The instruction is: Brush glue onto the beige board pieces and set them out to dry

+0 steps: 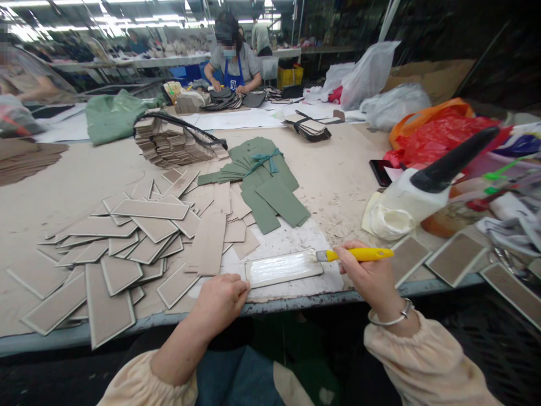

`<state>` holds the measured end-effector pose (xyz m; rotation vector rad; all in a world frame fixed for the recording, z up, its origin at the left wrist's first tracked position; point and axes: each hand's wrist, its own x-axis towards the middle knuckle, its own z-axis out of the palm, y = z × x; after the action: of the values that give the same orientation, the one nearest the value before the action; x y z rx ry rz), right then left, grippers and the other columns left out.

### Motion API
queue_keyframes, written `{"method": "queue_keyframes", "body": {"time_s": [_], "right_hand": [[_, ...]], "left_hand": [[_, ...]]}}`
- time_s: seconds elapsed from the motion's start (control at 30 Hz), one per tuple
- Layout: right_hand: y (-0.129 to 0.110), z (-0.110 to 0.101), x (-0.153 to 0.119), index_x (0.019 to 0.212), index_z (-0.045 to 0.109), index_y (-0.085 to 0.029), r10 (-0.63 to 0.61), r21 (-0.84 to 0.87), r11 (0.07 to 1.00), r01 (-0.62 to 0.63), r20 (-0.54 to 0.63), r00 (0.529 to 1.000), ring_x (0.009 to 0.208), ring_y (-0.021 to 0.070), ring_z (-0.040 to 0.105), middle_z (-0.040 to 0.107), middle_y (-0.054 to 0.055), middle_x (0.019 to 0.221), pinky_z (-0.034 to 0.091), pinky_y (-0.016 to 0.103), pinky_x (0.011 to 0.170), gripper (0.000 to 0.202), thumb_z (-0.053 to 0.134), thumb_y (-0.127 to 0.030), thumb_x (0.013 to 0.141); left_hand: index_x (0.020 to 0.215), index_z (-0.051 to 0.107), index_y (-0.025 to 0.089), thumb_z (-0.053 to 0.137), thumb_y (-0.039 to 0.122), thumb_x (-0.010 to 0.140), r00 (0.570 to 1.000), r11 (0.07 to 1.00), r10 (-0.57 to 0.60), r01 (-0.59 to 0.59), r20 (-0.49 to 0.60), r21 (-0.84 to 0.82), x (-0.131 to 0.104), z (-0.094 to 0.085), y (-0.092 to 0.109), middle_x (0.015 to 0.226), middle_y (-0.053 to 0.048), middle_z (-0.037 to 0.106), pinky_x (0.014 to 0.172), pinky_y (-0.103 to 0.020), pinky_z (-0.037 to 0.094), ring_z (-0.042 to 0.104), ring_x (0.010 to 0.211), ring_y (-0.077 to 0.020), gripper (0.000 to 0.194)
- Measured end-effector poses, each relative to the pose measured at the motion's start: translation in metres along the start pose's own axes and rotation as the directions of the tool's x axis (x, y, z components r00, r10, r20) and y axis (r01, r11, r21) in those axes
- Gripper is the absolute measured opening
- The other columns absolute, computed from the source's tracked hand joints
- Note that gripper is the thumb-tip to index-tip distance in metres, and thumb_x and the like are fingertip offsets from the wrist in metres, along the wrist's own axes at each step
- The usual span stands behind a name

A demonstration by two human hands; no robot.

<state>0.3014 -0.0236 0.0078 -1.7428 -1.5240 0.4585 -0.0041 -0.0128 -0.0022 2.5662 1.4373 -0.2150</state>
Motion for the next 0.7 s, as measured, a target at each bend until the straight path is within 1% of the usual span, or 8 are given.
{"method": "queue_keyframes", "body": {"time_s": [0.07,0.17,0.3,0.37,0.47,0.57,0.63,0.7], "right_hand": [[-0.001,0.004,0.0,0.078,0.061,-0.02,-0.005,-0.003,1.0,0.005,0.03,1.0,0.052,0.0153,0.06,0.06,-0.003,0.051,0.044,0.025,0.057,0.028,0.048,-0.043,0.087],[0.001,0.008,0.002,0.076,0.062,-0.021,-0.047,-0.074,0.996,0.052,0.068,0.997,0.053,0.016,0.061,0.062,-0.002,0.054,0.043,0.026,0.056,0.029,0.045,-0.041,0.087],[0.007,0.002,0.005,0.075,0.062,-0.021,-0.076,-0.159,0.984,0.079,0.025,0.997,0.053,0.016,0.06,0.062,-0.001,0.055,0.041,0.026,0.054,0.029,0.044,-0.041,0.086],[0.007,-0.001,0.005,0.075,0.062,-0.021,-0.063,-0.152,0.986,0.064,0.009,0.998,0.053,0.0161,0.059,0.06,-0.002,0.053,0.042,0.026,0.055,0.03,0.045,-0.043,0.086],[0.005,-0.001,0.002,0.077,0.062,-0.02,-0.042,-0.095,0.994,0.046,0.048,0.998,0.052,0.0156,0.059,0.058,-0.002,0.051,0.042,0.026,0.056,0.031,0.045,-0.044,0.088],[0.003,0.0,0.001,0.074,0.062,-0.021,-0.09,-0.095,0.99,0.1,0.106,0.99,0.052,0.0152,0.059,0.059,-0.002,0.053,0.042,0.026,0.054,0.031,0.044,-0.042,0.087],[0.003,0.0,0.001,0.072,0.062,-0.021,-0.116,-0.118,0.985,0.125,0.087,0.989,0.051,0.0152,0.058,0.059,-0.002,0.053,0.041,0.026,0.053,0.031,0.045,-0.043,0.086],[0.0,-0.001,0.002,0.072,0.062,-0.021,-0.095,-0.101,0.99,0.099,0.052,0.994,0.049,0.0153,0.057,0.059,-0.002,0.052,0.041,0.027,0.052,0.031,0.047,-0.044,0.086]], "left_hand": [[0.08,0.068,0.022,0.042,0.027,0.092,1.0,1.0,-0.001,0.001,-0.007,0.003,0.0,0.0,0.0,0.077,-0.004,0.066,0.064,-0.027,0.039,0.063,0.077,-0.0186,0.029],[0.079,0.068,0.022,0.042,0.026,0.092,1.0,1.0,-0.005,0.005,-0.006,0.005,0.0,-0.002,0.001,0.077,-0.004,0.066,0.064,-0.028,0.039,0.063,0.076,-0.0188,0.03],[0.08,0.068,0.022,0.042,0.026,0.092,1.0,1.0,-0.007,0.007,0.009,0.003,0.001,-0.004,0.003,0.078,-0.004,0.067,0.065,-0.028,0.041,0.064,0.077,-0.0195,0.029],[0.079,0.068,0.021,0.042,0.026,0.092,1.0,1.0,-0.008,0.008,0.017,0.007,0.001,-0.004,0.003,0.079,-0.004,0.068,0.065,-0.029,0.041,0.064,0.078,-0.02,0.029],[0.078,0.068,0.021,0.042,0.026,0.092,1.0,1.0,-0.013,0.012,0.016,0.011,0.001,-0.003,0.002,0.079,-0.005,0.067,0.065,-0.029,0.042,0.064,0.078,-0.0203,0.029],[0.078,0.068,0.021,0.043,0.026,0.092,1.0,1.0,-0.015,0.015,0.006,0.006,0.001,-0.002,0.002,0.078,-0.004,0.067,0.065,-0.029,0.042,0.064,0.077,-0.0198,0.029],[0.076,0.067,0.02,0.043,0.026,0.091,1.0,1.0,-0.014,0.014,0.002,-0.001,0.0,-0.002,0.002,0.077,-0.004,0.067,0.065,-0.028,0.042,0.063,0.076,-0.019,0.029],[0.075,0.067,0.02,0.044,0.025,0.091,1.0,1.0,-0.013,0.013,0.001,-0.008,0.0,-0.002,0.003,0.077,-0.005,0.067,0.065,-0.027,0.041,0.063,0.076,-0.0183,0.029]]}}
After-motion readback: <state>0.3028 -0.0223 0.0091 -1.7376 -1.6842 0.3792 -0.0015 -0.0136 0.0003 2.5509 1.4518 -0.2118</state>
